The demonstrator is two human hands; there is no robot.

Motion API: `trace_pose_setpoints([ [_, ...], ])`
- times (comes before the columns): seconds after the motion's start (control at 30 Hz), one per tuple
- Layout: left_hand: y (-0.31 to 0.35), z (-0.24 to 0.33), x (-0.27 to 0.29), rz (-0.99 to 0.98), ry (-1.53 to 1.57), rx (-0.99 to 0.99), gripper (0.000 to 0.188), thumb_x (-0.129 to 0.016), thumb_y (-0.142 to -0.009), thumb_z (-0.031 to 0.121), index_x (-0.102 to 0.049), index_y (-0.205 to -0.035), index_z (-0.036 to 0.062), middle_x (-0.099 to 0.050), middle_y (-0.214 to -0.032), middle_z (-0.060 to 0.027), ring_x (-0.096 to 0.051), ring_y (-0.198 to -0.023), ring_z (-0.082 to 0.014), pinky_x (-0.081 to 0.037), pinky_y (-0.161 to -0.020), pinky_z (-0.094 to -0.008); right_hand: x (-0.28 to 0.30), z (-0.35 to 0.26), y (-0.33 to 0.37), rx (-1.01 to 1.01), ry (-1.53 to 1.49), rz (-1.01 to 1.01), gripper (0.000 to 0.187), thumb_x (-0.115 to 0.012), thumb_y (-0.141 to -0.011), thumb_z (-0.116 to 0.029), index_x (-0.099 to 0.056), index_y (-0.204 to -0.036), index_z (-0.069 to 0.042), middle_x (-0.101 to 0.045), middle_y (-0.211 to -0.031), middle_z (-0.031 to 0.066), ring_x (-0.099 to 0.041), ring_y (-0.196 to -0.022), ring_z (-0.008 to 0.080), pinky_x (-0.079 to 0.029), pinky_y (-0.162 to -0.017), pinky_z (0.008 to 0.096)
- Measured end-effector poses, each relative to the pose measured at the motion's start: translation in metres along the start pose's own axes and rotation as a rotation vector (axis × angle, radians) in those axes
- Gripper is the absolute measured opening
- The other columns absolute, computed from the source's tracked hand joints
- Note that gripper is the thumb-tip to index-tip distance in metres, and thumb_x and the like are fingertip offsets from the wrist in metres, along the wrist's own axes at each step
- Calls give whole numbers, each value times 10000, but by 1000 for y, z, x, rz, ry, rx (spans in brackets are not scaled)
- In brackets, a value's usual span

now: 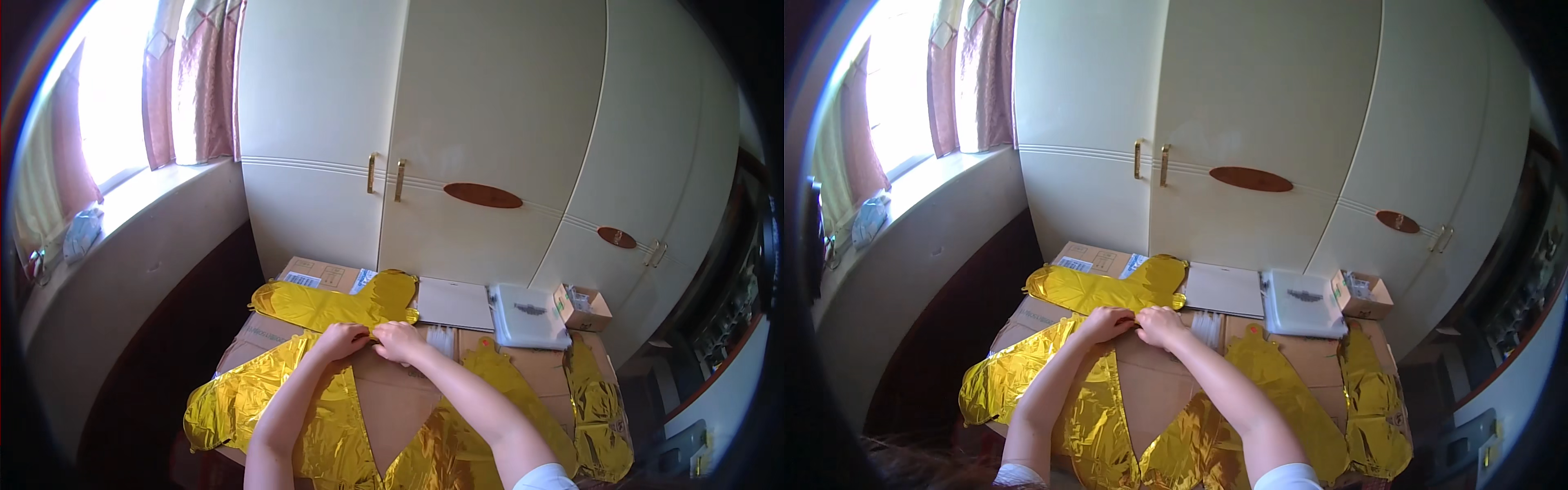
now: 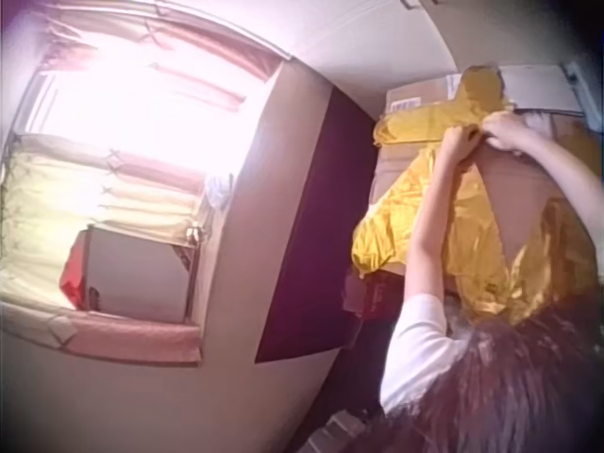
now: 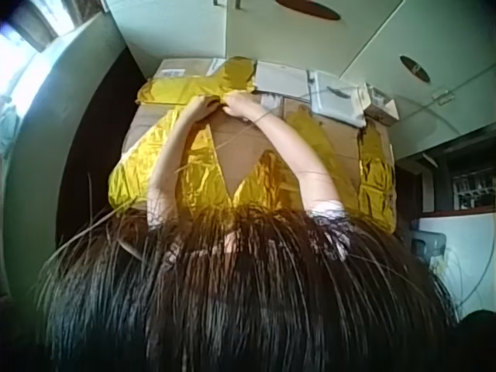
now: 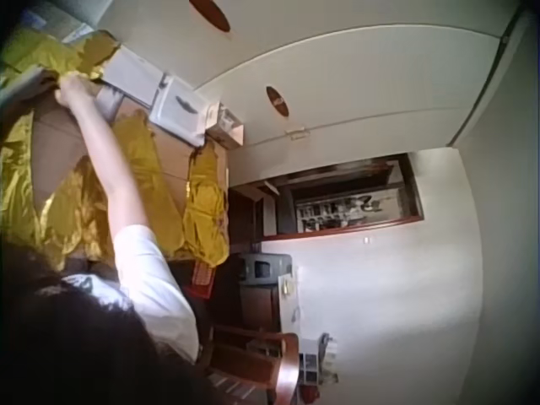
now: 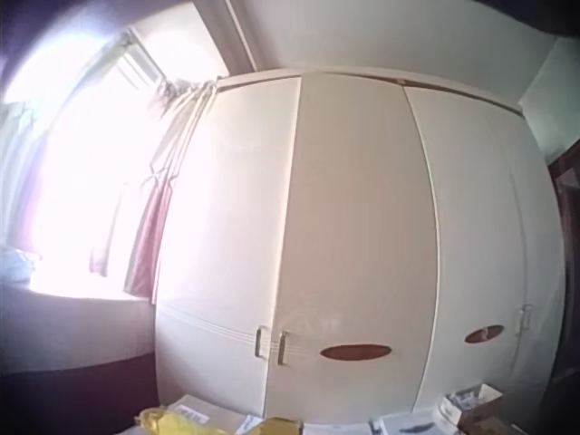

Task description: Fold gold-colored foil sheets into specific shapes on a workspace desk.

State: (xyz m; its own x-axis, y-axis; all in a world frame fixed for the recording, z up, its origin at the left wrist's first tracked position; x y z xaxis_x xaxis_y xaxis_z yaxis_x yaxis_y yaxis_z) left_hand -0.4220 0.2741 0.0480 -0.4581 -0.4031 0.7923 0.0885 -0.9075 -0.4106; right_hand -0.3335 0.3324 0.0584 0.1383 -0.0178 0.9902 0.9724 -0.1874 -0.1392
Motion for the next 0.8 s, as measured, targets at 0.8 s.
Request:
trace_pose_setpoints([
  [0.8, 6, -61, 6, 237, 338, 282, 203, -668, -793, 115, -677, -938, -26, -666, -1009, -161, -669, -882, -255, -526, -786, -349, 38, 1, -40, -46, -31, 349, 131, -708, -784, -235, -673, -871, -143, -682, -926, 32, -621, -956, 234, -443, -823, 396],
])
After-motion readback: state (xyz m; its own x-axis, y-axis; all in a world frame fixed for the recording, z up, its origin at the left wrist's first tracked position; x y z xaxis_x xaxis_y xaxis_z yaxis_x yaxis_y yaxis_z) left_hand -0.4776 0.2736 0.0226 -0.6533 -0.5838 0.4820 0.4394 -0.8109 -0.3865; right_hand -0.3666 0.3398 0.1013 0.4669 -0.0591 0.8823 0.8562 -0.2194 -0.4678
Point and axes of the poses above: each hand's wrist, its own y-axis away from the middle knuckle, its own x-axis out of the back of the hand, z = x × y, the point moved 8 cm from there along -y, towards the middle knuckle
